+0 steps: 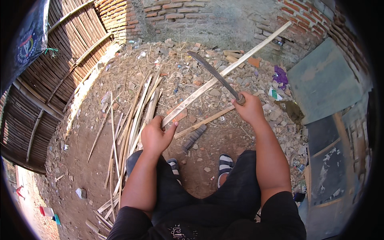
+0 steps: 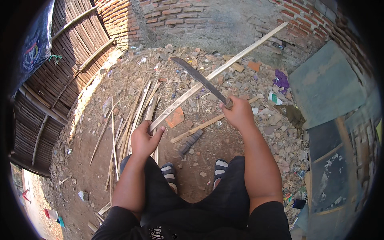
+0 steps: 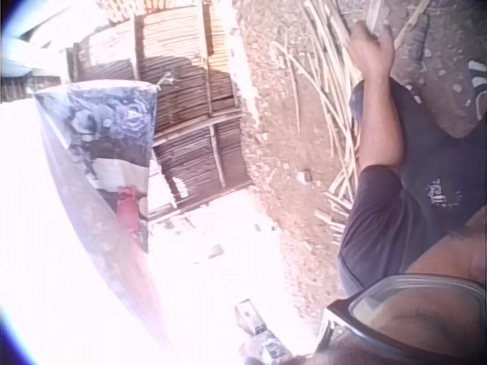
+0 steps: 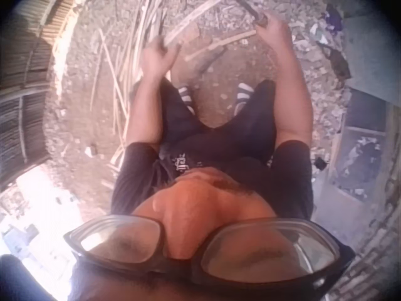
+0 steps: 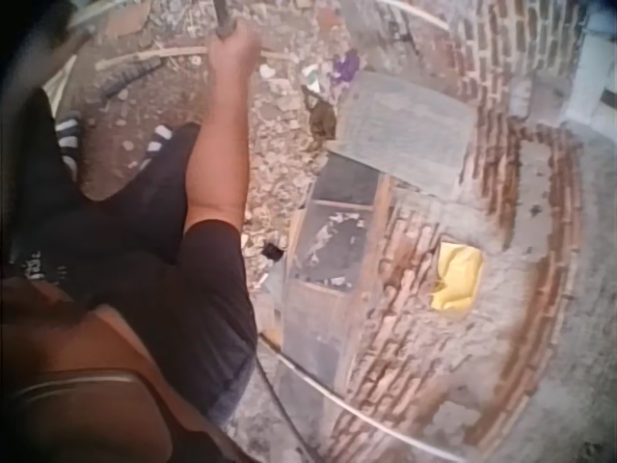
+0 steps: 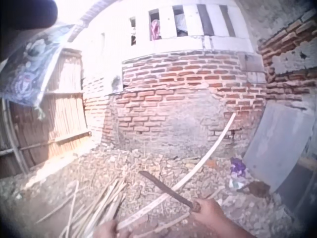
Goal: The person shaves a strip of wood with a machete, removing thin slivers from the surface and edges.
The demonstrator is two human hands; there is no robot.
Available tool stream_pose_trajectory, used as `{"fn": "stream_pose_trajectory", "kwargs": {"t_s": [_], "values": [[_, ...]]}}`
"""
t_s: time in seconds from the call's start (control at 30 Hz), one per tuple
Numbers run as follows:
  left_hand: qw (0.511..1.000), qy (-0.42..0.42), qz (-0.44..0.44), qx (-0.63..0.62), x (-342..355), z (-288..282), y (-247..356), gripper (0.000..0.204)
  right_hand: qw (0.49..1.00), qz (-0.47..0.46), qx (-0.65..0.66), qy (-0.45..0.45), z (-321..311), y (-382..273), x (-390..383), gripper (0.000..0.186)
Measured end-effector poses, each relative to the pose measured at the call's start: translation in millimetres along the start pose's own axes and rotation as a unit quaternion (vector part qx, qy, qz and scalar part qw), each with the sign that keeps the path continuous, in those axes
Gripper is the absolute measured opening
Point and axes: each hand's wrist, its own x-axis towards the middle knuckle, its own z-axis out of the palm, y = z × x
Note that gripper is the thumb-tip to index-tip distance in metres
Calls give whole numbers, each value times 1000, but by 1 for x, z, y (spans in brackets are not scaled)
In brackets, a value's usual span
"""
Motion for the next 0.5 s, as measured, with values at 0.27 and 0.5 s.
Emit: {"fn": "stream_pose_trajectory", "kwargs": {"t_s": [0.27, 0.5], "values": [[999, 28, 2, 16, -1, 3, 1, 43, 989, -109, -58, -81, 16, -23, -11, 32], [1000, 29, -8, 3, 0, 0, -1, 44, 994, -79, -56, -42, 7, -11, -4, 33]]}}
